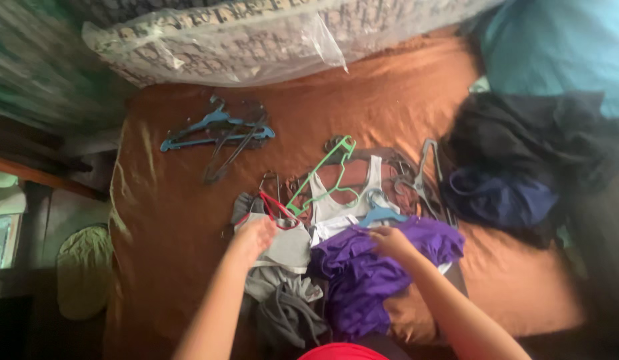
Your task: The person sorts and organizes various clothes and hangers on a bed by hand, picking up items one at a time and flattening a brown long-sleeved shirt.
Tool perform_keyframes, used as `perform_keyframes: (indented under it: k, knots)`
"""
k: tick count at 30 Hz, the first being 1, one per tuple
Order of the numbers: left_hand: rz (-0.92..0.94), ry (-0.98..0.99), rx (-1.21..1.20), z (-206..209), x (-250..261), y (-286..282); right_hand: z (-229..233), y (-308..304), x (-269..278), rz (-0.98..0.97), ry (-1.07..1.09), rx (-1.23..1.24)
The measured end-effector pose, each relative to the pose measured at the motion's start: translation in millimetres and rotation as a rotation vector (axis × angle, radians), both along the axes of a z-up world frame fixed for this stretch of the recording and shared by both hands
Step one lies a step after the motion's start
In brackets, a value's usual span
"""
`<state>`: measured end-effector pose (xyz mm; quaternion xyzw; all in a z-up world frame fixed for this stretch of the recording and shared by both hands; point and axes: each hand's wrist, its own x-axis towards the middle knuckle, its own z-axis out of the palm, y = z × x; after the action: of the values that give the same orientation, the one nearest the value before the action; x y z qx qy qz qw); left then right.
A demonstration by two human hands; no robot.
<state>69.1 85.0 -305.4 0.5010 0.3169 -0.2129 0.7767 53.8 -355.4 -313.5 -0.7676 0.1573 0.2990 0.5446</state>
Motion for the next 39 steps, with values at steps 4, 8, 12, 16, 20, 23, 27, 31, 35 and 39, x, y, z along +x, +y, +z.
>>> perform_keyframes:
  k: [4,8,12,16,20,23,27,31,35,39]
  knots:
    - [-0.041,0.039,-0.021,15,-61,-10,-36,-29,-16,-0.017,-0.354,-0.424]
    - [-0.006,0.056,-0.042,47,-97,-12,-50,-40,-41,0.007,-0.396,-0.557]
    - [-0.011,0.070,0.016,56,-115,-7,-45,-37,-71,0.201,-0.204,-0.621]
    - [-0.048,0.042,0.040,49,-123,-6,-22,-22,-82,0.172,-0.282,-0.739]
    - [-0.200,0.007,0.118,49,-115,-29,53,8,-75,-0.028,-0.594,-0.540]
    - [-0.284,0.008,0.267,65,-99,-56,121,38,-77,-0.089,-0.782,-0.349]
    - [-0.339,-0.246,0.645,79,-74,-86,194,66,-85,-0.056,-0.890,-0.120]
    - [-0.404,-0.418,0.799,68,-52,-93,253,81,-83,-0.074,-0.943,0.037]
    - [-0.509,-0.325,0.487,92,-38,-85,316,84,-67,-0.046,-1.091,0.151]
    - [-0.722,-0.259,0.186,179,-35,-72,374,93,-51,-0.071,-1.168,0.293]
